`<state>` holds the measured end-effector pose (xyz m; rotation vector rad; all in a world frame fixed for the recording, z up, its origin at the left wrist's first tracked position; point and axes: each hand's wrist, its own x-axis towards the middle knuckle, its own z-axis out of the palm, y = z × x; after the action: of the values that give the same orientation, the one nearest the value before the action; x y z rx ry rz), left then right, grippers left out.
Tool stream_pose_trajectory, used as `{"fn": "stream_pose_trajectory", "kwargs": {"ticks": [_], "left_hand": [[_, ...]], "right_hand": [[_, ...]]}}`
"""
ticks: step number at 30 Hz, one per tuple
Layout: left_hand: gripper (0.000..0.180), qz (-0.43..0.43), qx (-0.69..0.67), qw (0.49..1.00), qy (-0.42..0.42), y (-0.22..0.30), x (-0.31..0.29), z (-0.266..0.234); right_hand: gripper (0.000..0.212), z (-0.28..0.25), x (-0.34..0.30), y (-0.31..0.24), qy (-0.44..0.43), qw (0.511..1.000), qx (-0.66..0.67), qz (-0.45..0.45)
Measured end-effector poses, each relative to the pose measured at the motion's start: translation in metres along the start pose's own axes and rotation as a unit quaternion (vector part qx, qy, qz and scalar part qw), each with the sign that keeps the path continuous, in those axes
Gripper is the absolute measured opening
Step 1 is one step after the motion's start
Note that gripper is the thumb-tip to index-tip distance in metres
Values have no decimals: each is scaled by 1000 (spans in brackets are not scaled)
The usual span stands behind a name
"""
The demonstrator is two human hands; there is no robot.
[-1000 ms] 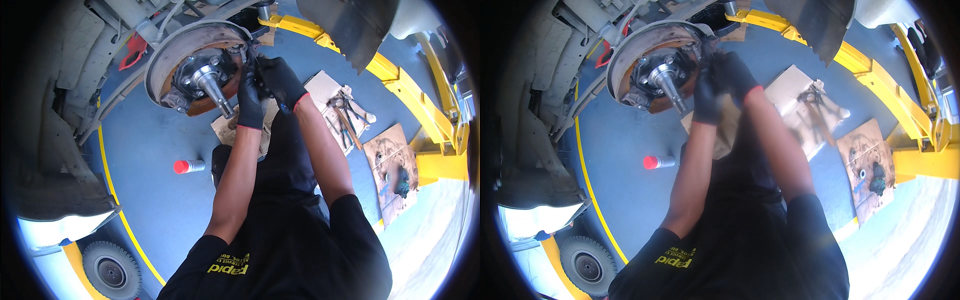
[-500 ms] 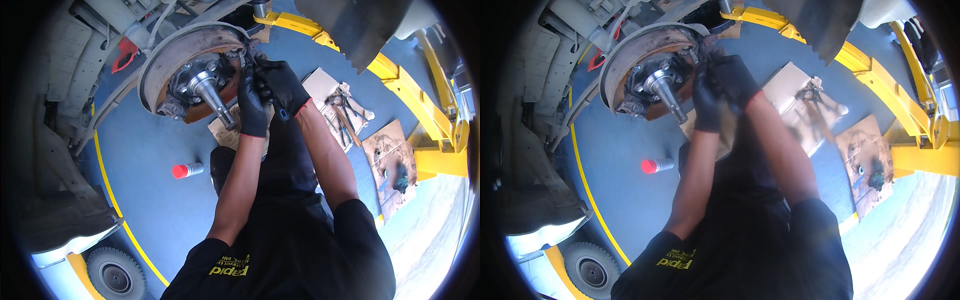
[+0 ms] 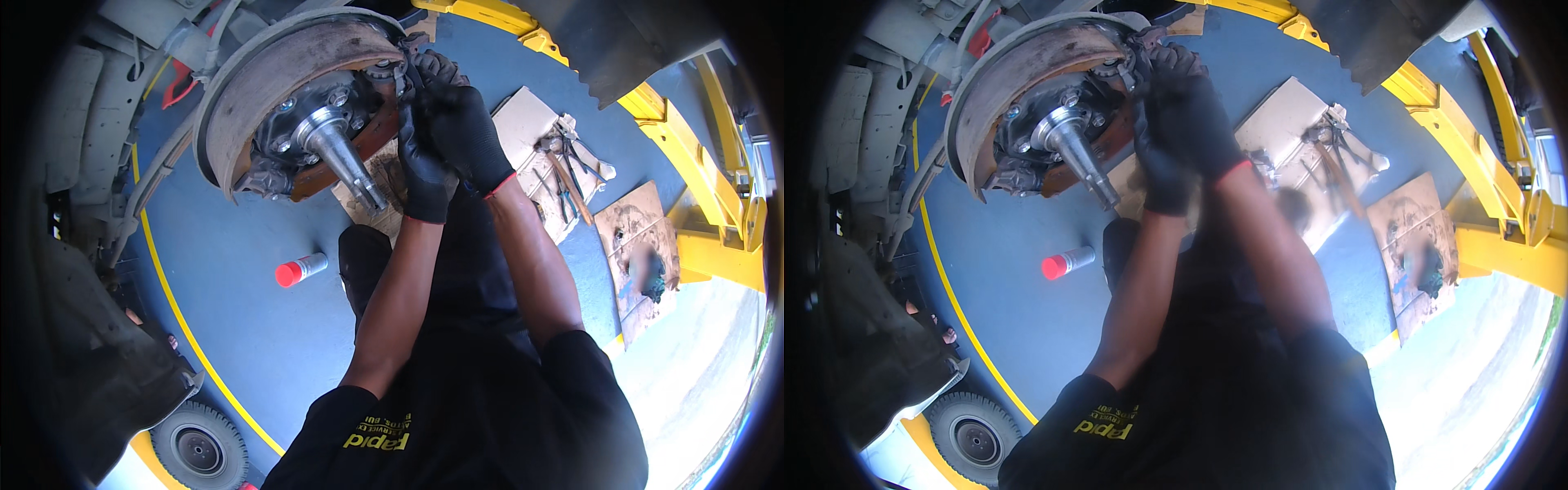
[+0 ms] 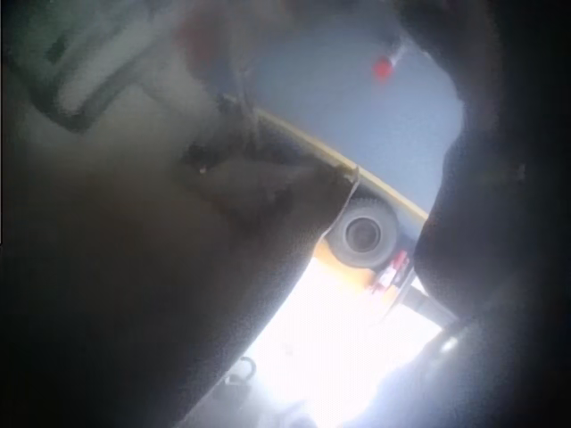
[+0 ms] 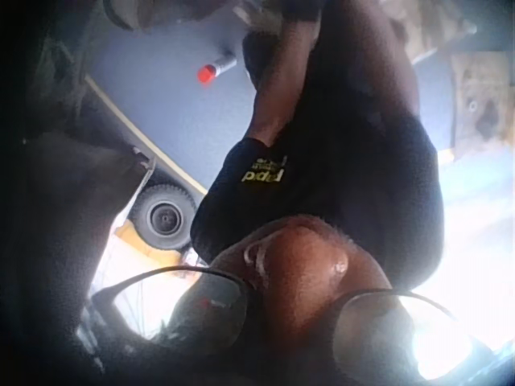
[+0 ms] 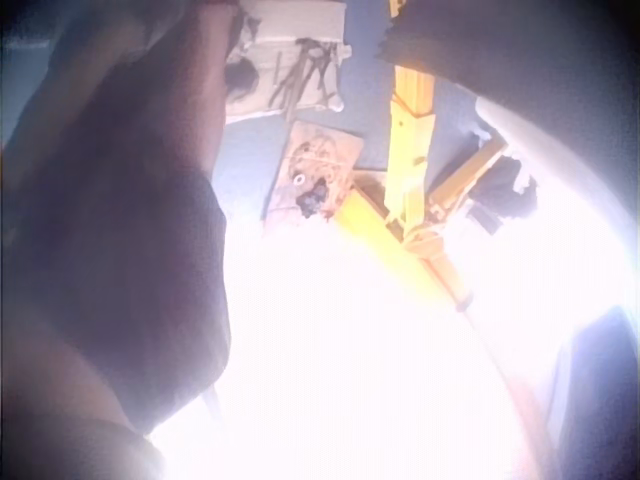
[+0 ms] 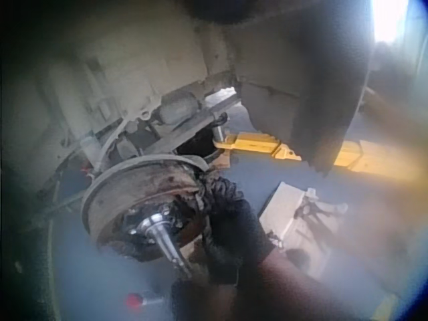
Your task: The person cleans a vehicle brake assembly using a rag and a spray can. They wipe the hub and surrounding components, then spray lubricant onto the assembly and continue wiping.
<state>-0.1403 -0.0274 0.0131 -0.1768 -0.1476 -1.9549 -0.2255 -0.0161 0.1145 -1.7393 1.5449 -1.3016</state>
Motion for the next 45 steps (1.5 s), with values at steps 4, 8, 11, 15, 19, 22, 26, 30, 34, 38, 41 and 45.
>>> {"fn": "stream_pose_trajectory", "kwargs": {"ticks": [4,8,11,15,19,22,26,30,34,38,41,45], "left_hand": [[46,32,94,994,53,-11,4,-11],[30,52,186,975,110,-10,2,-15],[27,97,274,951,109,-2,14,-24],[29,15,102,988,117,-13,12,15],[24,30,184,974,130,-13,13,14],[22,20,206,970,129,-13,11,6],[21,0,236,965,112,-3,22,-1],[23,-33,223,969,104,-11,26,-5],[26,-31,225,969,95,-5,23,-14],[31,-30,248,966,72,3,21,-37],[35,-91,244,958,-121,11,35,-102],[38,-68,340,900,-263,62,35,-133]], "right_hand": [[28,19,5,34,7,992,115,48],[40,-8,8,24,-149,934,230,230],[56,-14,13,18,-194,923,242,226],[47,-24,10,-3,-146,945,240,167],[38,-4,8,13,-78,982,164,47],[32,0,7,28,-128,980,145,36],[40,-18,20,26,-219,967,117,66],[24,3,23,-2,-3,929,336,152],[27,-7,14,-10,-12,994,87,-70],[36,-13,5,9,-168,947,216,169],[20,-18,8,50,-143,926,289,195],[29,-41,-32,-41,-139,873,332,329]]}}
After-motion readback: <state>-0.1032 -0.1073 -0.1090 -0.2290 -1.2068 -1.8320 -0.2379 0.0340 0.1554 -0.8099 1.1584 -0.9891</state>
